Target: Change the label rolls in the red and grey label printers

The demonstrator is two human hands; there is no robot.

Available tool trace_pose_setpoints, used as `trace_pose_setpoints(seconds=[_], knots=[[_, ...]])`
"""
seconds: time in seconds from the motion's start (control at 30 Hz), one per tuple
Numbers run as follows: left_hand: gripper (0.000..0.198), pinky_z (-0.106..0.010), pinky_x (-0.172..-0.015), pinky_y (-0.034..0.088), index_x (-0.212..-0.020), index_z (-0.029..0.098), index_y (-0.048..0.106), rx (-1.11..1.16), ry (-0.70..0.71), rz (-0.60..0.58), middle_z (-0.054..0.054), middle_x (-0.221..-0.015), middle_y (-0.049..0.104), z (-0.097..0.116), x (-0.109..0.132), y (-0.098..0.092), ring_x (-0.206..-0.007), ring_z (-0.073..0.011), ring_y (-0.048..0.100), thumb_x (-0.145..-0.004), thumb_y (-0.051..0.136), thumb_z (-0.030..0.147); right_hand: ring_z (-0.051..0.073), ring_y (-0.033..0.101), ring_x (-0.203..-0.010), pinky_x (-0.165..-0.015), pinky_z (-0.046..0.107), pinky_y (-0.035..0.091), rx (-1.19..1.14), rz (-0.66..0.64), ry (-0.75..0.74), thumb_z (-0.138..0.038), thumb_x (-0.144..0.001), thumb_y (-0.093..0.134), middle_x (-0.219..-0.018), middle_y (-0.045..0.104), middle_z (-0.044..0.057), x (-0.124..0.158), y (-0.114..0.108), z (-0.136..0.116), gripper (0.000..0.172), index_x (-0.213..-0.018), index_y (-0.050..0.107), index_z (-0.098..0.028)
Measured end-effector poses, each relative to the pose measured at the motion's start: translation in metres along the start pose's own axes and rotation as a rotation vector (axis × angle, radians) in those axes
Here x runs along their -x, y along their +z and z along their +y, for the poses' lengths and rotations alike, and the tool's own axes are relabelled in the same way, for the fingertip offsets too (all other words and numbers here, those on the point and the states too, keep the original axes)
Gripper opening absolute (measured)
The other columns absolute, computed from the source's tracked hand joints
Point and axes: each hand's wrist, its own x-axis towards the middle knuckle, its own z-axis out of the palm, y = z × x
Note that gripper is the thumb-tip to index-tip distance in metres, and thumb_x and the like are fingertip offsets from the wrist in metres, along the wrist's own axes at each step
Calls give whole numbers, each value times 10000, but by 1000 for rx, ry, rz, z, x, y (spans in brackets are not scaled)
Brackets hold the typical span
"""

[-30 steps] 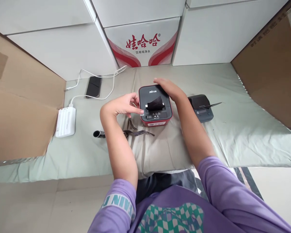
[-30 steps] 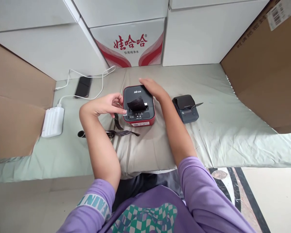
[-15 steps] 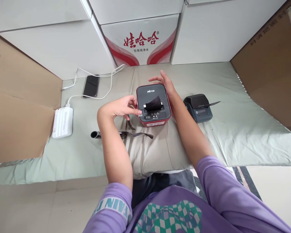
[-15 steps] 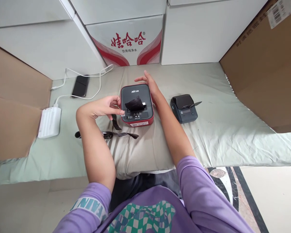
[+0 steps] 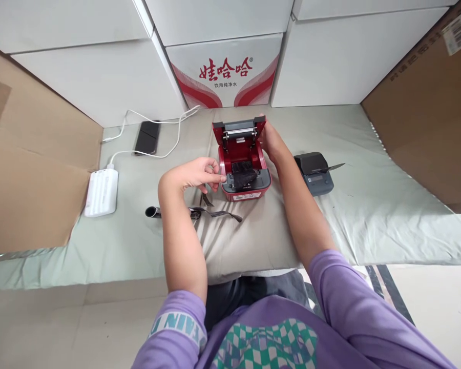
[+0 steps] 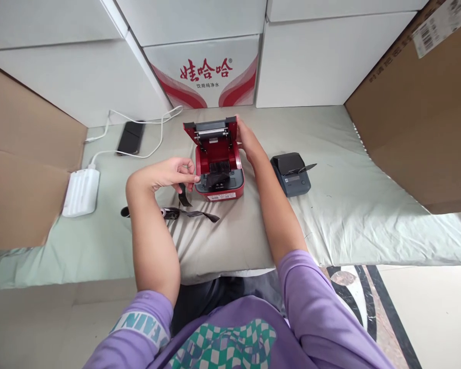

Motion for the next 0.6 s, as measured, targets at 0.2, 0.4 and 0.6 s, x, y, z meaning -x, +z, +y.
trace_pose_setpoints(seconds=[0.2,0.4,0.6], knots=[[314,-247,-548,454,-766,209,610,-173,134,127,-2,-704,645,3,4,-9,-662,-152,634,-804,804,453,206,678,-818,-731,349,548,115,104,-122,-919,-871,441,-960,711,40,10,-12,-31,675,-938,594,-265],[219,-288,-813,537,-1022,199,811,-418,373,159,-39,-984,793,47,-12,2,-893,-190,706,-906,650,291,222,689,-854,-743,369,557,194,161,-146,-884,-886,429,-1010,685,51,15,-10,-45,631,-947,596,-278],[399,-371,-973,529,-1158,244,820,-832,81,275,-101,-1165,804,72,-41,46,-1117,-281,736,-858,609,87,230,700,-879,-759,364,571,183,196,-97,-933,-853,421,-1001,710,50,13,-15,-38,690,-955,585,-270]])
